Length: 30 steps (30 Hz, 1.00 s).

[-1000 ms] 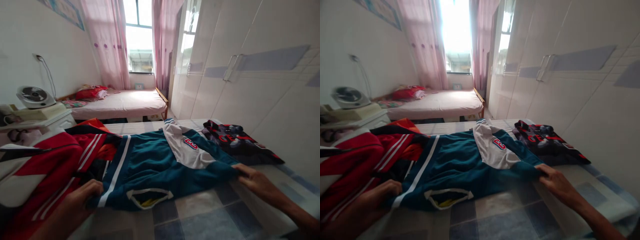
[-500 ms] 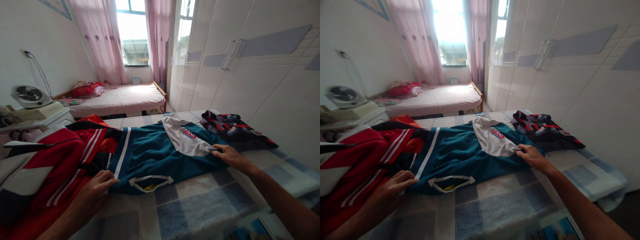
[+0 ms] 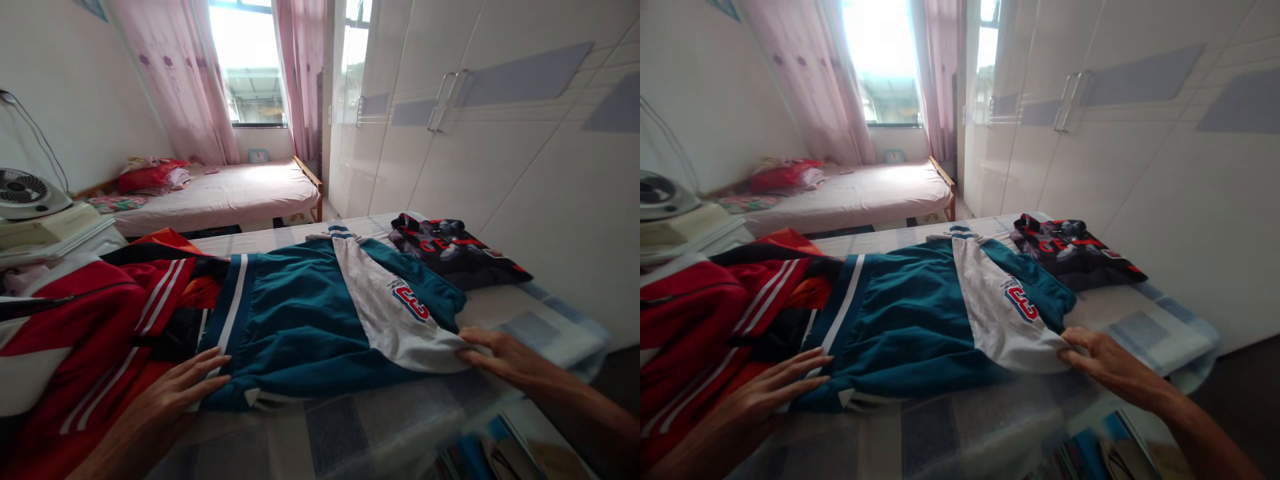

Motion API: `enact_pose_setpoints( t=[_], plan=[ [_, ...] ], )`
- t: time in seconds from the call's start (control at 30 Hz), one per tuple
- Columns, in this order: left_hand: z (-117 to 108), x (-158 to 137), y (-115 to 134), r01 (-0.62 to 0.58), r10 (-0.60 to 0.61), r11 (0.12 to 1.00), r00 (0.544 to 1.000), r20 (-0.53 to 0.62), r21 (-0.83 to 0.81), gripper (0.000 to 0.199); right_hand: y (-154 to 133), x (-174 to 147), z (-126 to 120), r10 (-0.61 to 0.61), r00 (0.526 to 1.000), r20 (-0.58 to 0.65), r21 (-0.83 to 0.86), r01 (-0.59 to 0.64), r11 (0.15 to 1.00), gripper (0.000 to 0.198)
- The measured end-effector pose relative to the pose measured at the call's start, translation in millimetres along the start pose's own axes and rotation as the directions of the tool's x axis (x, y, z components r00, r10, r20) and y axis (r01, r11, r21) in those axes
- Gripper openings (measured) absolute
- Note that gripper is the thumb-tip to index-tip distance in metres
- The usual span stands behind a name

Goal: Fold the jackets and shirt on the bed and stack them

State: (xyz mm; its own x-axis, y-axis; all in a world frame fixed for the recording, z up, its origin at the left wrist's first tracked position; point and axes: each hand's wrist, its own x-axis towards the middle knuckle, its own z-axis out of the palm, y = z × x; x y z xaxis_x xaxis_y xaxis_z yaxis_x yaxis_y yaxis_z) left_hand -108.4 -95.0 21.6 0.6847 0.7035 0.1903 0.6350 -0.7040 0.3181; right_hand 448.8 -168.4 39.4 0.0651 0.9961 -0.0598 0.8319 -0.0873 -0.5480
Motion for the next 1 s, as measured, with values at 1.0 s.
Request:
enact_pose_setpoints(
  t=[1.0],
  plan=[
    [-44.2,64.3,31.9,0.659,-0.721,0.674,0.488,-0.492,-0.334,0.061,-32.5,64.4,-39.2,0.136,0.867,-0.479,0.096,-0.103,0.99,0.048]
  ],
)
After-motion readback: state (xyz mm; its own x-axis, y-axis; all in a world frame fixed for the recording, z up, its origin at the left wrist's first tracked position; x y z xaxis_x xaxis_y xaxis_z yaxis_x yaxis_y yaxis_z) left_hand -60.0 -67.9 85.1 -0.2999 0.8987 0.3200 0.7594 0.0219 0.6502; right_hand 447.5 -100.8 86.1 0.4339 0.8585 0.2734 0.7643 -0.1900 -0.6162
